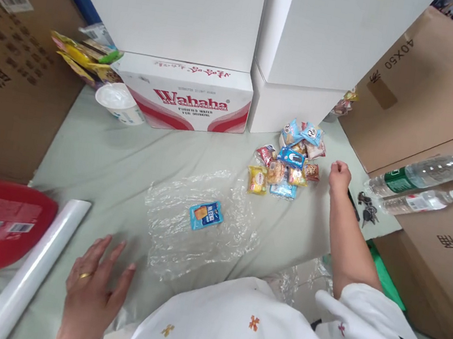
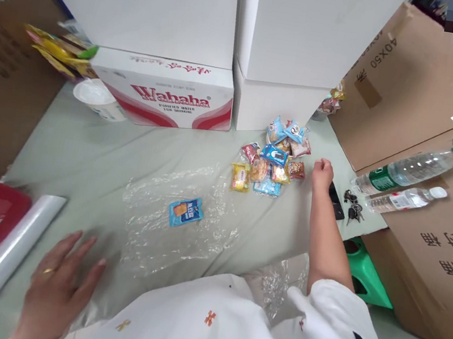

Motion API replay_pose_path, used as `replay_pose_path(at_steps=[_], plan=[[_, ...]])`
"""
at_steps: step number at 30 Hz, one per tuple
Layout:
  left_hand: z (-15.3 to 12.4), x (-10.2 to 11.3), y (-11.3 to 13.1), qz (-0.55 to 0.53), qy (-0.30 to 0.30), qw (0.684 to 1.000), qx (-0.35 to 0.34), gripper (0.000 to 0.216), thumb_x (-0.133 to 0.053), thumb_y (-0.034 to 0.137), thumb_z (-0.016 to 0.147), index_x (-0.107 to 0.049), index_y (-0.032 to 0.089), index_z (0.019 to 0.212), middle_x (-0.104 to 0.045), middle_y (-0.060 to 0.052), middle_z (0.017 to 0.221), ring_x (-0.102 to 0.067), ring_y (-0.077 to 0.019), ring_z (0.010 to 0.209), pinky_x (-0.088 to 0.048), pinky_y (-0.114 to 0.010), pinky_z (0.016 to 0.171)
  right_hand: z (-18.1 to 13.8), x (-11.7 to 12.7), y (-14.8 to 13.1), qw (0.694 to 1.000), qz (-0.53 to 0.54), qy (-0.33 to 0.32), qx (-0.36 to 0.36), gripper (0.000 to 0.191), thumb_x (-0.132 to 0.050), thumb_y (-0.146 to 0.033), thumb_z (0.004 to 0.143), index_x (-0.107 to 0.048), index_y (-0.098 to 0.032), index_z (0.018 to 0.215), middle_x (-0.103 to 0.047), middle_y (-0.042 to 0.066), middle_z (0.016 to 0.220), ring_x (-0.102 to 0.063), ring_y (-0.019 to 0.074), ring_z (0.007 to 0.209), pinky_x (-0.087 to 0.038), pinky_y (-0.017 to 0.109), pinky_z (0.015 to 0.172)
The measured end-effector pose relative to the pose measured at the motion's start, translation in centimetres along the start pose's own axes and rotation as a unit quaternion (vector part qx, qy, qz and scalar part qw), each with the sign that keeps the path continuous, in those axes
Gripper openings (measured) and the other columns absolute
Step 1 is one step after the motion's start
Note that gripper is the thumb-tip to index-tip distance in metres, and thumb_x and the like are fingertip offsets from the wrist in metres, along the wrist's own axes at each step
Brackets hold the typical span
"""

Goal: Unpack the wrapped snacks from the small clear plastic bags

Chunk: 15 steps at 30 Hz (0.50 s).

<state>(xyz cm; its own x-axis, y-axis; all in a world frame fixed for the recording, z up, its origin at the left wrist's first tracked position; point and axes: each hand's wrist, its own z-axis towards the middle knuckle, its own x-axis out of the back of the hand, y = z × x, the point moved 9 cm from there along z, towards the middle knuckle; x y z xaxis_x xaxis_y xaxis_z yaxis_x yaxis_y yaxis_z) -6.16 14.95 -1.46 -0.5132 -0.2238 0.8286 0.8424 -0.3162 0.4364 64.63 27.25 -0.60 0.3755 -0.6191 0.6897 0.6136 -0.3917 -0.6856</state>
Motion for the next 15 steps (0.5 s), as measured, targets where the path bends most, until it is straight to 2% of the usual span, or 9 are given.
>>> replay_pose_path(at_steps=[2,4,6,9,12,15], plan=[[-0.6,0.5,-0.1,0.005,0.017,1.0,-0.005,0.051,-0.056,0.037,0.097,-0.054,0.029,0.148,-0.049,-0.014,0.158,-0.045,-0.038,0.147,-0.038,-0.06,0.121,1.6,-1.1,0.6,0.999,0.018,0.0,-0.027,0.036,-0.042,-0.037,0.095,-0.064,-0.02,0.118,-0.069,0.014,0.115,-0.059,0.0266,0.106,-0.048,0.043,0.095],[-1.0,1.0,-0.1,0.012,0.027,1.0,-0.003,0.05,-0.057,0.036,0.097,-0.056,0.029,0.146,-0.052,-0.013,0.156,-0.047,-0.0374,0.146,-0.04,-0.059,0.12,2.3,-2.2,0.0,1.0,0.014,-0.002,-0.007,0.027,-0.048,-0.035,0.092,-0.068,-0.023,0.106,-0.067,0.013,0.113,-0.059,0.025,0.101,-0.048,0.043,0.095],[-1.3,1.7,-0.2,0.017,0.034,0.999,0.006,0.051,-0.058,0.035,0.096,-0.056,0.031,0.147,-0.052,-0.012,0.155,-0.048,-0.0376,0.145,-0.042,-0.059,0.119,2.3,-2.9,-1.2,0.999,0.0,0.003,0.043,0.02,-0.051,-0.032,0.089,-0.069,-0.024,0.094,-0.064,0.012,0.112,-0.059,0.0251,0.099,-0.048,0.045,0.096],[-1.7,2.4,-0.4,0.019,0.037,0.999,0.029,0.055,-0.057,0.035,0.096,-0.052,0.038,0.15,-0.052,-0.007,0.157,-0.05,-0.0378,0.144,-0.041,-0.061,0.119,1.3,-3.3,-2.6,0.994,-0.018,0.01,0.106,0.021,-0.051,-0.027,0.087,-0.071,-0.024,0.093,-0.06,0.011,0.113,-0.057,0.0267,0.104,-0.05,0.046,0.094],[-2.1,2.5,-0.5,0.015,0.043,0.998,0.044,0.057,-0.057,0.037,0.094,-0.051,0.048,0.15,-0.054,0.0,0.155,-0.054,-0.0379,0.139,-0.044,-0.063,0.117,0.0,-4.0,-4.4,0.979,-0.067,-0.033,0.187,0.021,-0.058,-0.028,0.085,-0.074,-0.025,0.098,-0.062,0.01,0.108,-0.054,0.0282,0.11,-0.05,0.043,0.095],[-2.1,1.8,-0.5,0.004,0.035,0.998,0.053,0.055,-0.056,0.039,0.093,-0.053,0.05,0.147,-0.055,0.001,0.153,-0.056,-0.0377,0.136,-0.046,-0.062,0.115,-1.4,-4.8,-6.0,0.949,-0.148,-0.08,0.266,0.019,-0.061,-0.031,0.089,-0.075,-0.026,0.101,-0.064,0.008,0.105,-0.052,0.0283,0.11,-0.048,0.039,0.095]])
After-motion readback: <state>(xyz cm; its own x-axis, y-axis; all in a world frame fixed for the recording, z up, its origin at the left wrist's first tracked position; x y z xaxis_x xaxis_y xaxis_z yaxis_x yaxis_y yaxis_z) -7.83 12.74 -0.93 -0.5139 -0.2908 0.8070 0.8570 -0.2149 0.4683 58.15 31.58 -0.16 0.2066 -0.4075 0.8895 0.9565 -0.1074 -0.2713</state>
